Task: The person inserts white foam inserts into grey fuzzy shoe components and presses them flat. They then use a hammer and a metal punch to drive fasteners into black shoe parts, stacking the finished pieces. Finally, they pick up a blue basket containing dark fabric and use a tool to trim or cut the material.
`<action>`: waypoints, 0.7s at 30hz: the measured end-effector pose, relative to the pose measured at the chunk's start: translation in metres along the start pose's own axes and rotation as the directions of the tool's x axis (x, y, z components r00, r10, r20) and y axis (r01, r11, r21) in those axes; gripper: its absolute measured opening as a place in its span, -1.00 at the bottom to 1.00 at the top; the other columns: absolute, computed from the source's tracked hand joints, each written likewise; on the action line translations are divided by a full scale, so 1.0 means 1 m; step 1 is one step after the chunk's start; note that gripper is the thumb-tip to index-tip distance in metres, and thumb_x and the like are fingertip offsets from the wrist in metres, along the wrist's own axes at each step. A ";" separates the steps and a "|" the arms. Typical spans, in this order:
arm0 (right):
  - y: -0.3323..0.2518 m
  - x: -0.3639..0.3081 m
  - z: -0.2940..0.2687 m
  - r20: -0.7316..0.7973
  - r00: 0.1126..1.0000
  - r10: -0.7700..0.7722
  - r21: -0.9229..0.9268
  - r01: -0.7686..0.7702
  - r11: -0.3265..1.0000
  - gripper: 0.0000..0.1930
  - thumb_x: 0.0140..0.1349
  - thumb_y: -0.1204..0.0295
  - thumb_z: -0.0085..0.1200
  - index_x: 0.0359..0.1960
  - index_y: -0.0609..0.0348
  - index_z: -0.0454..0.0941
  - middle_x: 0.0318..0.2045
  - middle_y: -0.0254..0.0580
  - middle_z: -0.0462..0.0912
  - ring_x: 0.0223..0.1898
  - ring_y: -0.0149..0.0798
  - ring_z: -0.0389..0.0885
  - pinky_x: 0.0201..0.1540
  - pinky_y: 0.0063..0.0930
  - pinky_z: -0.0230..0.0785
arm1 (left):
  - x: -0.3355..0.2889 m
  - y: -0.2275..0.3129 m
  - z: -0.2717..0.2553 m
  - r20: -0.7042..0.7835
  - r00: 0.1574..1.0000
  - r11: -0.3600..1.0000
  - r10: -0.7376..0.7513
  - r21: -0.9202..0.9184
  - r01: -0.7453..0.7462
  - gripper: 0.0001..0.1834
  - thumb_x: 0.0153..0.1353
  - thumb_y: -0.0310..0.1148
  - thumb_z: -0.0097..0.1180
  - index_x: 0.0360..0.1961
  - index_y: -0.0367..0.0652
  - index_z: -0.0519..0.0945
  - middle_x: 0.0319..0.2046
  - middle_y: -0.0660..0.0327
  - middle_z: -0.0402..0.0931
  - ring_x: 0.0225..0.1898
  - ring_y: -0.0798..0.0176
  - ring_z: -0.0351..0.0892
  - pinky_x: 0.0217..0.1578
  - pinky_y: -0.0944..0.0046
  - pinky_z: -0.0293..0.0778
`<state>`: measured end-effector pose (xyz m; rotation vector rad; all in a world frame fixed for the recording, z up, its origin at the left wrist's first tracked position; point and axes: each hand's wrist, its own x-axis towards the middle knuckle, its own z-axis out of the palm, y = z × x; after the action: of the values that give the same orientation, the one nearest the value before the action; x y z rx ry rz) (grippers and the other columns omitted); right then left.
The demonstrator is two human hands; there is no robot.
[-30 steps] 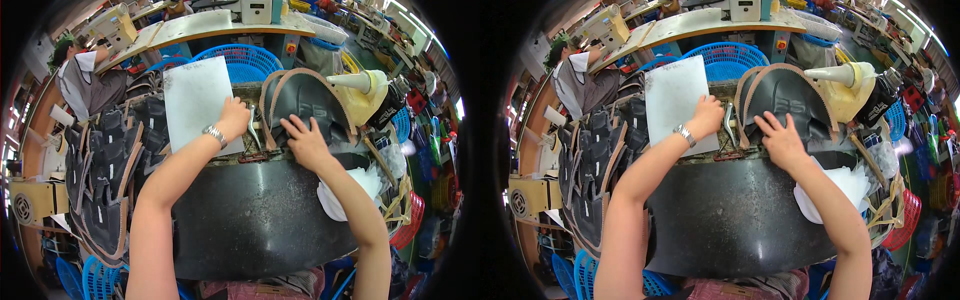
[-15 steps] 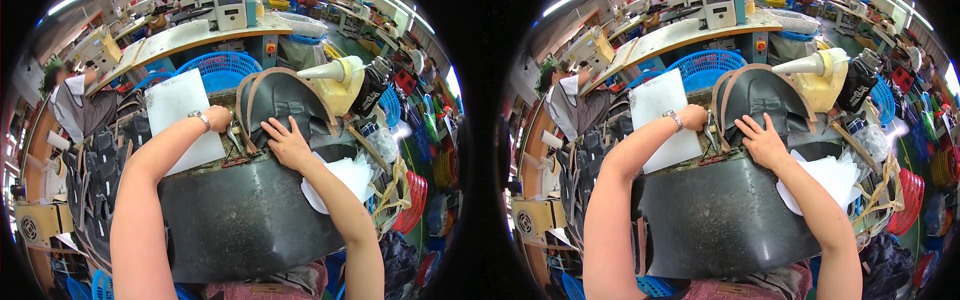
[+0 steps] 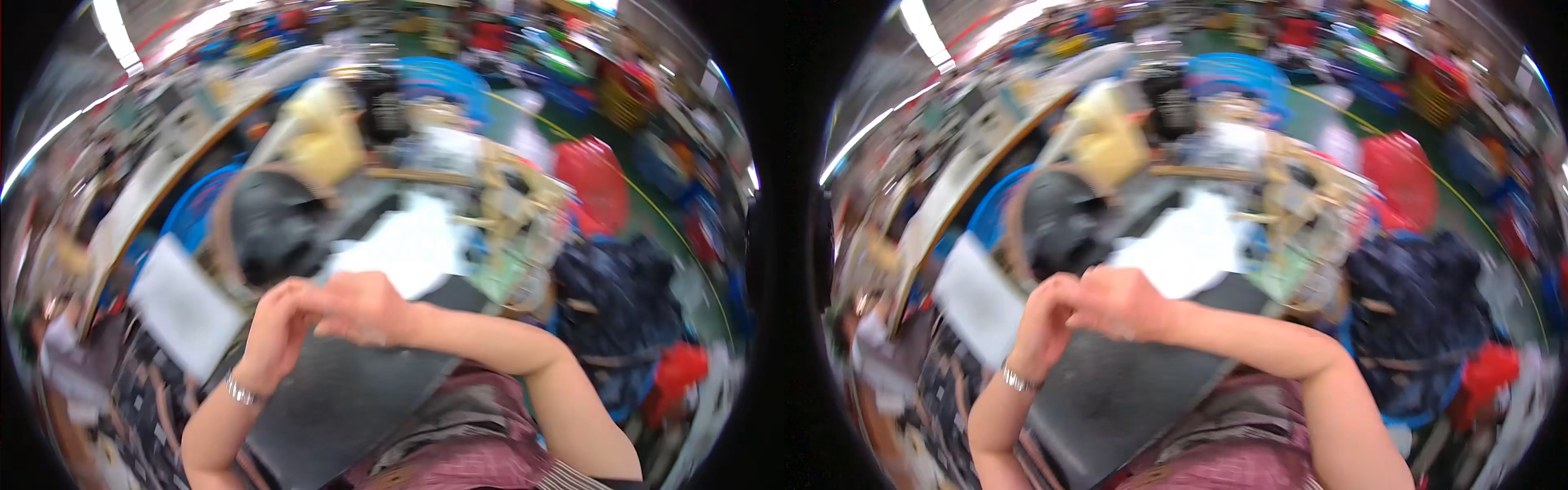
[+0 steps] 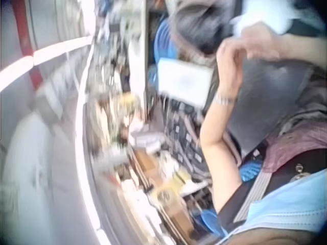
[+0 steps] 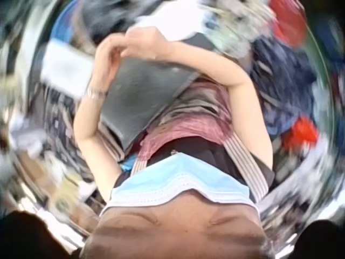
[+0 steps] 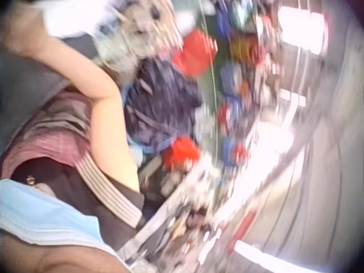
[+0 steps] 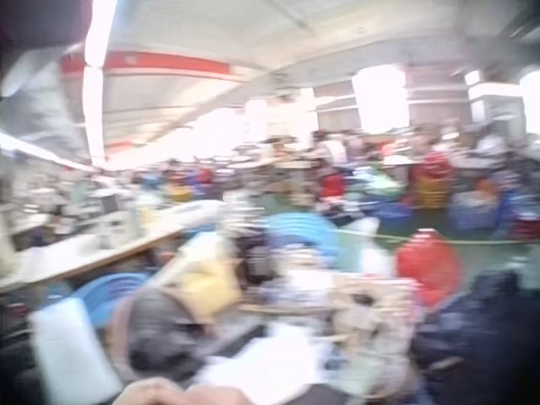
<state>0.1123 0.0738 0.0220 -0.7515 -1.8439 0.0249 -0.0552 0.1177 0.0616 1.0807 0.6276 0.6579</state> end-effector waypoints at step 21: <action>-0.108 -0.319 -0.462 -0.175 0.515 0.839 -0.318 -0.836 0.447 -0.89 0.04 0.53 0.13 -0.38 0.23 0.50 -0.41 -0.21 0.56 -0.34 -0.23 0.55 -0.23 -0.41 0.39 | 0.089 -0.303 0.451 0.620 0.783 0.429 0.046 0.696 -0.576 -0.36 -0.20 -0.30 0.37 -0.04 -0.22 0.39 -0.29 0.13 0.38 -0.19 0.05 0.40 -0.19 0.14 0.32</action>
<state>0.5197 -0.3248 -0.0177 -1.9067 -1.2906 0.3404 0.3885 -0.1758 -0.0792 2.3318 0.2119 0.2914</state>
